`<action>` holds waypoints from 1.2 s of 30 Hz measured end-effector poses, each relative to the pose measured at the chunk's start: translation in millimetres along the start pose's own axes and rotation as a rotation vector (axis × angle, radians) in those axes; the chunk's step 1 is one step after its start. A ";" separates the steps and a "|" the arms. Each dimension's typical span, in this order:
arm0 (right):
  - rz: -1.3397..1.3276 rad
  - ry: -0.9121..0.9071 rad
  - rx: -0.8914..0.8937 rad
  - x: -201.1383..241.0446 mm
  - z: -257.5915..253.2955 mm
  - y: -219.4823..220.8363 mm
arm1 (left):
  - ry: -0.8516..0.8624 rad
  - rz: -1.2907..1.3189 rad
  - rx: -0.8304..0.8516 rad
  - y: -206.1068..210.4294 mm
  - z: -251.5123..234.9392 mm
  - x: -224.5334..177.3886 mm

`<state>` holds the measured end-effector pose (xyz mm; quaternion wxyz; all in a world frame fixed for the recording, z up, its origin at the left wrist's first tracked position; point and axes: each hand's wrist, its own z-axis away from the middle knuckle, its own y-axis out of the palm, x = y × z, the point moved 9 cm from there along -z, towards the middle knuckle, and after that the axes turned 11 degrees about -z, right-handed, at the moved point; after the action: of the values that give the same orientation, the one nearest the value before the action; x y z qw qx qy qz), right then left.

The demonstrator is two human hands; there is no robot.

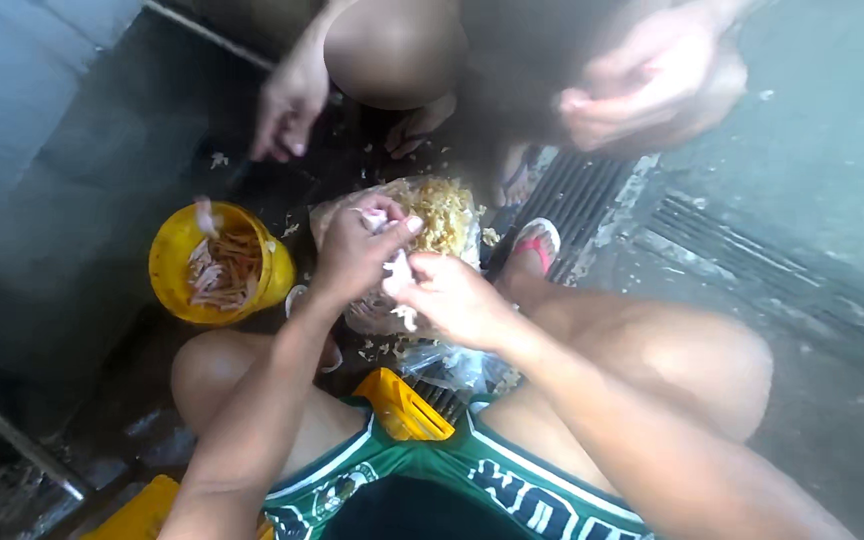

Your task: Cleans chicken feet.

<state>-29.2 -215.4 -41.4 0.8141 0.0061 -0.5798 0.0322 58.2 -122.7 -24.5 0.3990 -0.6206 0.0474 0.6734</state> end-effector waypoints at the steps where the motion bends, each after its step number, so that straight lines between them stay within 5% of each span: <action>1: 0.025 0.029 -0.002 -2.0 -0.6 -0.5 | -0.014 -0.031 0.025 1.1 -0.3 3.8; 4: 0.062 0.035 -0.031 -3.0 -0.7 -8.6 | 0.028 -0.084 0.027 -17.3 -17.8 3.3; 7: 0.074 0.020 -0.058 -3.2 3.6 -20.3 | 0.058 -0.243 -0.149 -83.1 -14.9 -4.1; 11: 0.179 0.020 -0.054 -7.6 10.7 -28.4 | -0.297 -0.700 -0.318 -186.0 17.3 34.8; 14: 0.172 0.101 -0.046 -15.7 14.0 -26.7 | -0.588 -0.763 -0.350 -217.2 39.3 79.4; 18: 0.092 0.154 -0.044 -12.8 14.4 -21.9 | -0.451 -0.576 -0.293 -175.2 23.8 68.9; 25: 0.180 0.019 -0.128 5.1 6.9 -20.5 | -0.101 0.276 0.085 -38.1 -9.1 20.5; 36: 0.549 -0.175 -0.147 0.1 -5.3 -18.5 | -0.117 0.184 0.155 18.1 3.3 11.0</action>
<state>-23.1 -233.7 -42.5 0.7202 -0.2071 -0.6285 0.2083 45.7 -127.9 -41.2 0.3844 -0.5406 0.1329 0.7364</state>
